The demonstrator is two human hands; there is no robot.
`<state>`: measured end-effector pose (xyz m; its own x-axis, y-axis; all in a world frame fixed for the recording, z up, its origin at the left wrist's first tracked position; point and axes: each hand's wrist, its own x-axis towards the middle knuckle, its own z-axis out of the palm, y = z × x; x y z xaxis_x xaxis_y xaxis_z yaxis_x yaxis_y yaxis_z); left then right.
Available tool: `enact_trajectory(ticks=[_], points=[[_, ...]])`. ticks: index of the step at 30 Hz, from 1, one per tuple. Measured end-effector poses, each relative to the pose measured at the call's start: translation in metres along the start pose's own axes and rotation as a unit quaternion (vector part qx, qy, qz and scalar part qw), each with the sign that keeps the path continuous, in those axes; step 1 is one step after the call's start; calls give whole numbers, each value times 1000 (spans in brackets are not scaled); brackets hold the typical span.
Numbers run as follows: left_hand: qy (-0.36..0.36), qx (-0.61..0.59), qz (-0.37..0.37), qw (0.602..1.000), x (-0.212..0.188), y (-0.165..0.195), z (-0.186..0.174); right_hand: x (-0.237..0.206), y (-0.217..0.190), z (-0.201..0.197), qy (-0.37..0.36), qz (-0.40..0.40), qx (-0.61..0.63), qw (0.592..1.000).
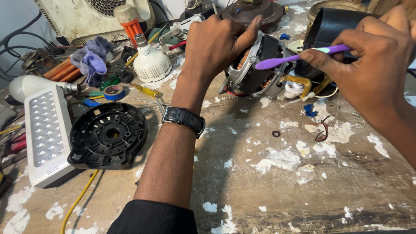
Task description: The person holds an electric motor on a cluttered workbench and scrubs its housing and copper windings with a toothbrush, rotating the motor to reach different sides. They then set the motor down, arrange its wires, and wrap a wire connection with blue electrical tape.
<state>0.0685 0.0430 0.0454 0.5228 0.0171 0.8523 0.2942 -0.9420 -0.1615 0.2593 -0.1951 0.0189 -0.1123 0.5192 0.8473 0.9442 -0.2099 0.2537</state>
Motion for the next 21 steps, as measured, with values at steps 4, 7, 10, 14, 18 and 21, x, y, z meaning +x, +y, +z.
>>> enact_trajectory(ticks=[4, 7, 10, 14, 18, 21], points=[[17, -18, 1, 1000, 0, -1, 0, -3, 0, 5, -17, 56, 40, 998], [-2, -13, -3, 1000, 1, 0, -1, 1, -5, 2, -97, 209, 146, 962], [0, -12, 3, 1000, 0, 2, -3, 7, -9, -6, -60, 124, 78, 987], [21, -19, 10, 1000, 0, 3, -6, 14, -11, -9, 9, -42, -53, 998], [13, -27, 3, 1000, 0, 4, -7, 12, -6, -5, -91, 184, 142, 968], [-9, -23, -6, 1000, 1, 3, -7, 8, -1, -2, -99, 163, 127, 973]])
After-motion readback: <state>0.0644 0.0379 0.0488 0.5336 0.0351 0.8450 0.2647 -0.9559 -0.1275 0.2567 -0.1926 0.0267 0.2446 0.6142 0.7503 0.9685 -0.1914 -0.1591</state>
